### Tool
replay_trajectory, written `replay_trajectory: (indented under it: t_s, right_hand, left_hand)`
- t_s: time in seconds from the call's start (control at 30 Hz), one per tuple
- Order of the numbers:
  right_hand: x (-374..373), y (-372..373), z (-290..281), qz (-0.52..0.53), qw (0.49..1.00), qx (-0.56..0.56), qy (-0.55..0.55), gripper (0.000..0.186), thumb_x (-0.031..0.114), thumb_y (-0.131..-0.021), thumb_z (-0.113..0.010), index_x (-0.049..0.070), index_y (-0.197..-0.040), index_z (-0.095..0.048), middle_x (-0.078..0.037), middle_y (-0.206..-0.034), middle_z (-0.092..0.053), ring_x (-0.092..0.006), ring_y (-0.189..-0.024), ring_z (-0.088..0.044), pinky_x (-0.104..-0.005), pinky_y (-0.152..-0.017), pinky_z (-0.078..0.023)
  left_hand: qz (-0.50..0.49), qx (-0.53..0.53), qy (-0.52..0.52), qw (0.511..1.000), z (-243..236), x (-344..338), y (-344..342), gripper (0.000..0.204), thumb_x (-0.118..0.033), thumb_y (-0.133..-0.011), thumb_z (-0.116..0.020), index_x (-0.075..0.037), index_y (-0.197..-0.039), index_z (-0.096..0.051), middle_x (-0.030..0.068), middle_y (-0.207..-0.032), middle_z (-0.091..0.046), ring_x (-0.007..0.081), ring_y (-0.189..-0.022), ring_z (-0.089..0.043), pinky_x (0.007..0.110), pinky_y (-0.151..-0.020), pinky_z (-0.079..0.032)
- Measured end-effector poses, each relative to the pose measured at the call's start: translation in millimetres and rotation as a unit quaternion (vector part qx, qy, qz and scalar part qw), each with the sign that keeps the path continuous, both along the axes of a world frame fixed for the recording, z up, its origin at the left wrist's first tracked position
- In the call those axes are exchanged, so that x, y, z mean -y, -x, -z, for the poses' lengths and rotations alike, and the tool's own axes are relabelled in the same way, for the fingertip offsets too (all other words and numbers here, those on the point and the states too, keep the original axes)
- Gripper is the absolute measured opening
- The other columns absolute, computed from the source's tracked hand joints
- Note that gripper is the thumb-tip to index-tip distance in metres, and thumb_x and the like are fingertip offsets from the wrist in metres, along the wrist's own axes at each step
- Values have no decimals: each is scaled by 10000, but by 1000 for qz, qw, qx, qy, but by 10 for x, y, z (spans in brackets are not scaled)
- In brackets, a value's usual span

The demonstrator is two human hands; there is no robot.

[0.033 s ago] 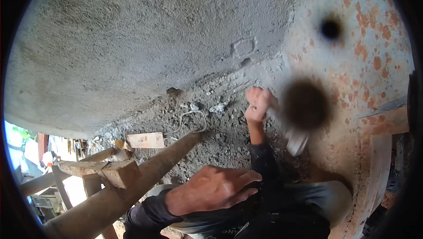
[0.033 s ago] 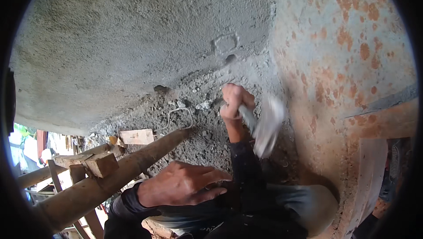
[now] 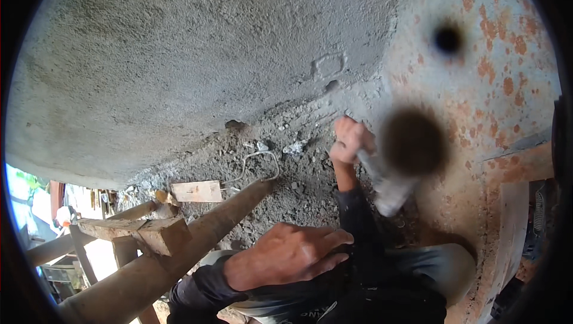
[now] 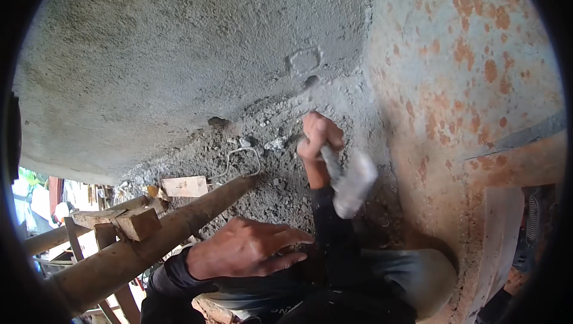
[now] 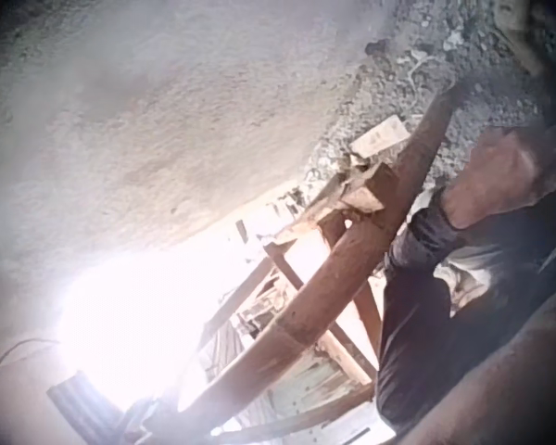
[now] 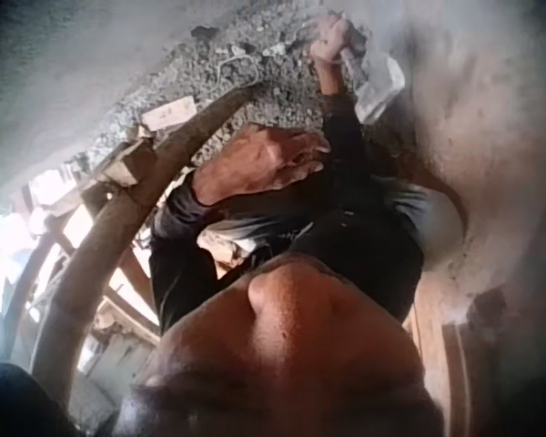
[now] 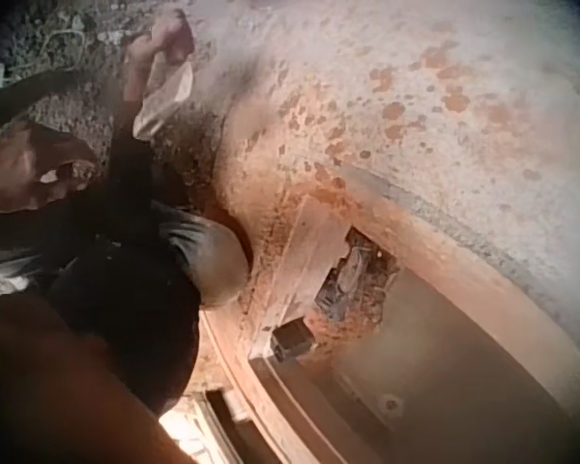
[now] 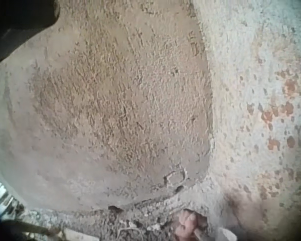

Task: Chipping a hole in a concrete wall using a hammer and chisel to prepare for installing an electrical junction box.

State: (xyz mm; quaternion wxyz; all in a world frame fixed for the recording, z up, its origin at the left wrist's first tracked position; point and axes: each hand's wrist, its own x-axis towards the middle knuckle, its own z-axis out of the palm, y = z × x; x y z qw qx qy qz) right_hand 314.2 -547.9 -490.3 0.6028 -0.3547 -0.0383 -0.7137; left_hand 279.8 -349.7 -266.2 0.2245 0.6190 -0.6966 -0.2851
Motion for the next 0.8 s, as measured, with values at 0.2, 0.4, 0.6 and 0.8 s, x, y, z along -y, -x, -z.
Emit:
replay_trajectory:
  t_s: [0.2,0.4,0.6,0.8]
  right_hand:
    - [68,-46,401,-19,827,-557,-68,418,218,-976,-510,41,-599,-475,-17,-497,-390,-128,-424,-341,-335,-435,-287]
    - [-100,64,-122,52,977,-207,28,397,226,-938,-553,37,-597,-476,-27,-477,-400,-133,-400,-324,-354,-415,-257]
    - [-151,178,158,-41,843,-527,-98,405,234,-958,-556,89,-592,-462,-11,-490,-419,-118,-412,-402,-310,-409,-283]
    - [136,197,190,169,922,-335,96,435,247,-959,-531,78,-565,-456,4,-480,-420,-130,-377,-378,-282,-395,-253]
  left_hand:
    - [-5,-17,-24,1000,34,50,-12,286,-257,-899,-640,-54,-1100,-634,103,-991,-709,244,-702,-708,326,-543,-577]
    - [-14,-10,-24,1000,16,-80,-2,298,-270,-900,-640,-59,-1111,-630,97,-972,-708,243,-703,-706,337,-531,-571]
    - [2,-7,-42,999,-69,-8,46,273,-238,-896,-639,-56,-1099,-627,94,-985,-704,243,-742,-708,342,-557,-577]
    - [-1,-9,14,1000,-8,59,63,284,-281,-906,-648,-99,-1124,-645,70,-885,-712,224,-659,-695,329,-552,-563]
